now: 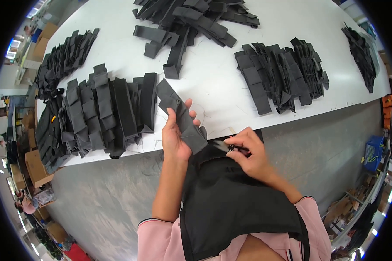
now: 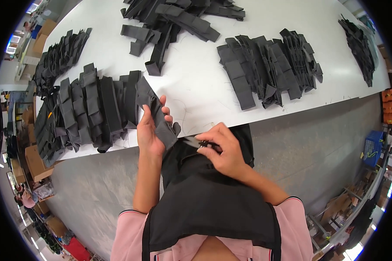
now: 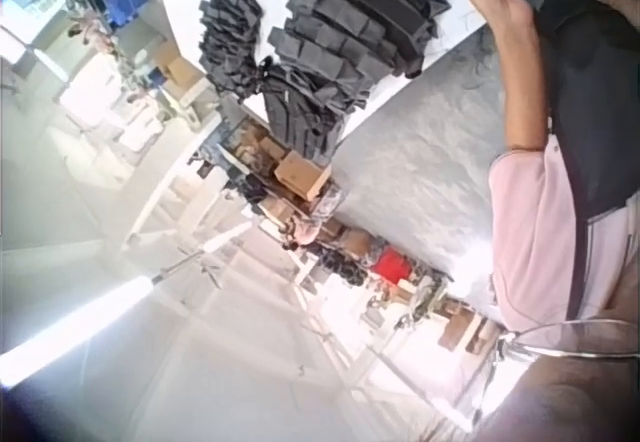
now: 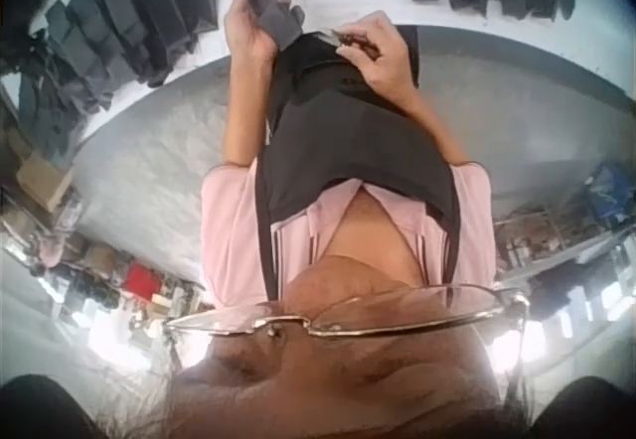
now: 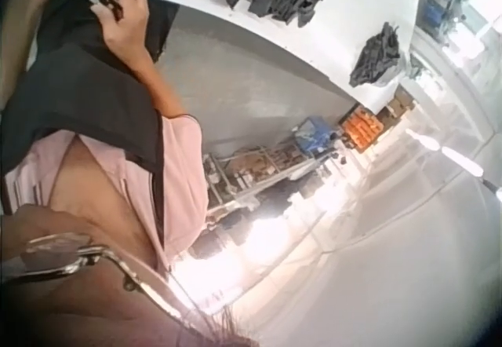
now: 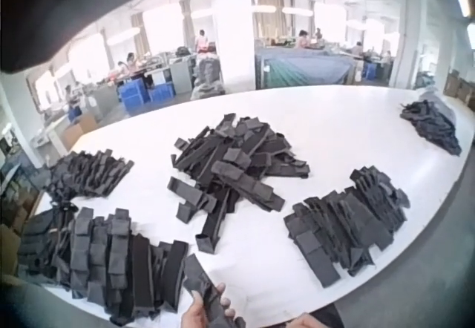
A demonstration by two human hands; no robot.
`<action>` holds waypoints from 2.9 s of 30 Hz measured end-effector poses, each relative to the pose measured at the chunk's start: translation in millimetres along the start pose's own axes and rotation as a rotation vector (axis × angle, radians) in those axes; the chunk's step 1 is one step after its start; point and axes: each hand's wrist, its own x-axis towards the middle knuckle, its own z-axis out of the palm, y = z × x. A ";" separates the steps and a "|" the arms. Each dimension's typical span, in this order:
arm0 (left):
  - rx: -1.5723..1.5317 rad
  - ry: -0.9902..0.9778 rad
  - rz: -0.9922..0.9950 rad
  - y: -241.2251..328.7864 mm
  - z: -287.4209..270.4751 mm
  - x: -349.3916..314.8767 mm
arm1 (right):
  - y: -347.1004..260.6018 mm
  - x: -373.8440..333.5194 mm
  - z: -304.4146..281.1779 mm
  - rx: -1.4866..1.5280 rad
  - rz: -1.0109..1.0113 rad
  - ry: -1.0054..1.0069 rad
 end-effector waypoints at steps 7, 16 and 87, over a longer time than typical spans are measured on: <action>-0.204 -0.169 -0.015 -11.0 9.7 -3.1 | -2.1 2.7 13.9 0.072 -0.066 0.040; -0.218 -0.052 0.050 -14.7 -2.5 0.7 | -6.7 0.8 14.3 -0.013 -0.186 0.115; 0.546 0.159 0.270 -16.5 42.9 -16.3 | -7.7 6.9 14.6 -0.389 -0.220 0.012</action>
